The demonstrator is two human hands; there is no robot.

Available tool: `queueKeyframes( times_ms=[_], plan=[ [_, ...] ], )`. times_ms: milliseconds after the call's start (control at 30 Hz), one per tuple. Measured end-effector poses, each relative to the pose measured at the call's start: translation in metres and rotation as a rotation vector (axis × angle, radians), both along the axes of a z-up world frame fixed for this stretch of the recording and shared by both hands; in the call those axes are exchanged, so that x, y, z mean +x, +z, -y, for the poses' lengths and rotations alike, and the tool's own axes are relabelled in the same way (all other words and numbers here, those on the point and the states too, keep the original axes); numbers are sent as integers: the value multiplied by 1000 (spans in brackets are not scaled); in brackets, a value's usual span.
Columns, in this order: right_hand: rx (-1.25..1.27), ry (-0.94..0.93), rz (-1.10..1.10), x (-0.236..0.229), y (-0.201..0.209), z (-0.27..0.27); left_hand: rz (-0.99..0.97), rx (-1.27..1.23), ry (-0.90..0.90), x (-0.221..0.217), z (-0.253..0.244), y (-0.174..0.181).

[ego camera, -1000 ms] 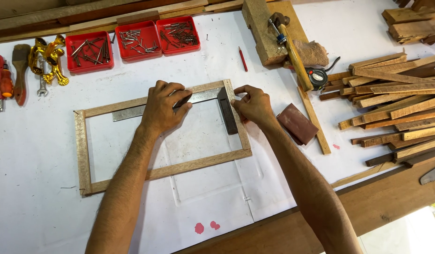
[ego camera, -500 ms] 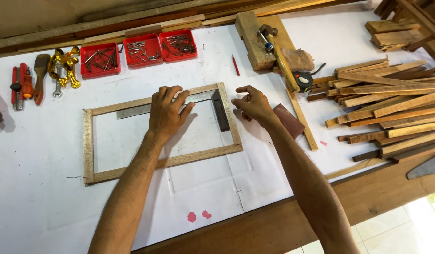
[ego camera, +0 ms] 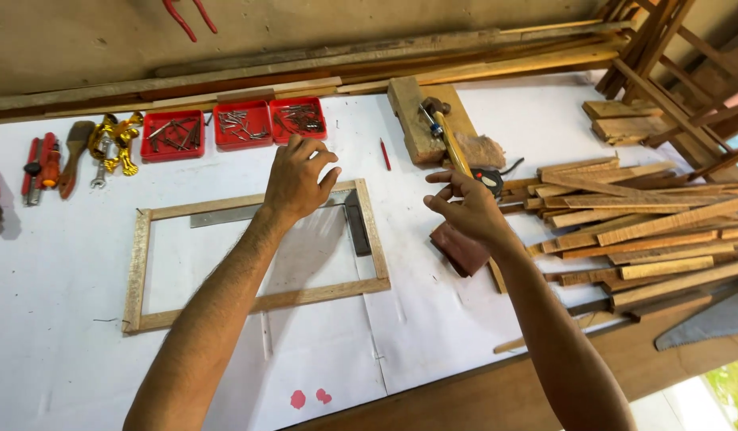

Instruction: The person selects thin wood strips from a pile on the workbench, measures a strip with a tape measure, marks it with a pencil, and sands a piece with a sanding block. They then position the strips into a rectangular frame on the bench, align a try square against the joints, and hammer nails into the frame corners.

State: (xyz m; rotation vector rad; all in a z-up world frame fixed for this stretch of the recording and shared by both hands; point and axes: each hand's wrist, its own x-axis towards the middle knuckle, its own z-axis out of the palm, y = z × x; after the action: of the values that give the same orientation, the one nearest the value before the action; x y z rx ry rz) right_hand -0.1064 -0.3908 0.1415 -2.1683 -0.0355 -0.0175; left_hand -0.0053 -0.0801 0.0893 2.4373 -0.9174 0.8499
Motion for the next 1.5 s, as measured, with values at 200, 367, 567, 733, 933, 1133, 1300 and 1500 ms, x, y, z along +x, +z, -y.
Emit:
queueKeyframes(
  times_ms=[200,367,567,733,933,1133,1300,1500],
  plan=[
    [84,37,-98,29,23,-48,-79,3,188,22,-59,11],
    [130,107,-50,81,1,-74,-115,32,289,51,-91,11],
    [67,174,9,142,-20,-102,-171,47,326,93,-107,-5],
    [-43,133,-34,180,-31,-128,-252,40,304,123,-106,-22],
    [-166,173,-10,229,-59,-140,-308,48,260,155,-96,-31],
    [-261,238,82,270,-67,-153,-449,129,291,175,-89,-23],
    [-470,246,25,293,-74,-152,-585,216,253,189,-80,-32],
    [-562,277,-26,305,-87,-155,-536,379,229,203,-63,-45]
  ],
)
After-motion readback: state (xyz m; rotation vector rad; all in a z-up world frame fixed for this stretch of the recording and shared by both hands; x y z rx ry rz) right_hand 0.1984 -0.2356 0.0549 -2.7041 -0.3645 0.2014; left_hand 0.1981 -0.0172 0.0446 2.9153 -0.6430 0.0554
